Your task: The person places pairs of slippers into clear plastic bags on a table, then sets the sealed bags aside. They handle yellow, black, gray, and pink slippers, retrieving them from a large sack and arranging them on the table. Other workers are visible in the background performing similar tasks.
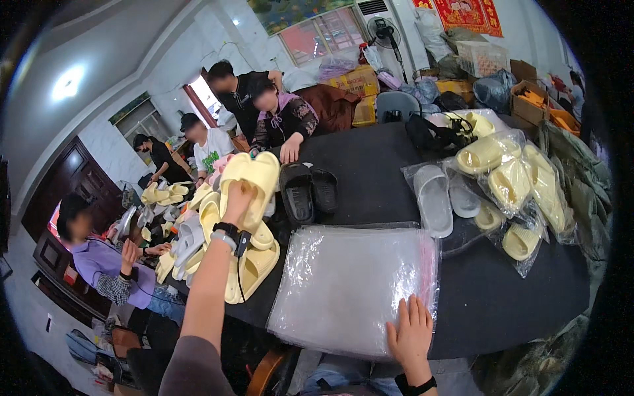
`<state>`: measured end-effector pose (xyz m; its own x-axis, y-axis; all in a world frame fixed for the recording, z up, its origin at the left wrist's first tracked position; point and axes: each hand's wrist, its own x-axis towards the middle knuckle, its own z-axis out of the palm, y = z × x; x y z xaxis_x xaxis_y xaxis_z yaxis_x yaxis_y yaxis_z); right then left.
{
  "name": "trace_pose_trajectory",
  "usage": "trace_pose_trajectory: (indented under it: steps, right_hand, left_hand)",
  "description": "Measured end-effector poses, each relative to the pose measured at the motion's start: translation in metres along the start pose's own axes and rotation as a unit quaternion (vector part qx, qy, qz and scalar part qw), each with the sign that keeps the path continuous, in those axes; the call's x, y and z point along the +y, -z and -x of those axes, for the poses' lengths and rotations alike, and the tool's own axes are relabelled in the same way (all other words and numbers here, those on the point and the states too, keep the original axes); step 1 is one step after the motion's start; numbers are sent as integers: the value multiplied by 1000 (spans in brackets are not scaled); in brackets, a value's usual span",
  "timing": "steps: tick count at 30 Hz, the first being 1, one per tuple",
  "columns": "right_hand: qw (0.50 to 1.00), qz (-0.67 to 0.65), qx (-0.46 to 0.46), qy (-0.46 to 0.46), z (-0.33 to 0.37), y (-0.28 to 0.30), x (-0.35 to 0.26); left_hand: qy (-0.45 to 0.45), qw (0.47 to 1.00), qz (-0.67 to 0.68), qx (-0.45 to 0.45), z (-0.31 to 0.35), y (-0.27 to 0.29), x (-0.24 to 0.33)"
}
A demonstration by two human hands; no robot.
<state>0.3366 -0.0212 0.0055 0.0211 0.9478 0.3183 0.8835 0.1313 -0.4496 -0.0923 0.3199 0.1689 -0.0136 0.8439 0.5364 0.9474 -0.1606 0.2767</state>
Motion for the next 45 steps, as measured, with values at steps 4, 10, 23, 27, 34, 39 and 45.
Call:
trace_pose_trajectory:
  steps: [4, 10, 23, 27, 34, 39, 45]
  right_hand:
    - [1000, -6, -6, 15, -1, -2, -8]
    - [1000, 18, 18, 13, 1, -5, -1]
    - [996, -71, 58, -14, -8, 57, -10]
    - [999, -2, 11, -53, -2, 24, 19]
    - [999, 8, 9, -44, 1, -1, 15]
    - [997, 51, 35, -50, 3, -5, 17]
    - [996, 60, 55, -29, 1, -5, 15]
  left_hand:
    - [14, 998, 35, 40, 7, -15, -58]
    - [-130, 976, 170, -48, 100, -30, 22]
    - [112, 888, 356, -268, 292, -27, 21]
    - [95, 887, 370, -260, 299, -41, 25]
    - [8, 957, 171, -233, 293, -25, 28]
    - [-164, 973, -56, -152, 287, 6, 68]
    - [-206, 952, 25, -223, 313, 10, 142]
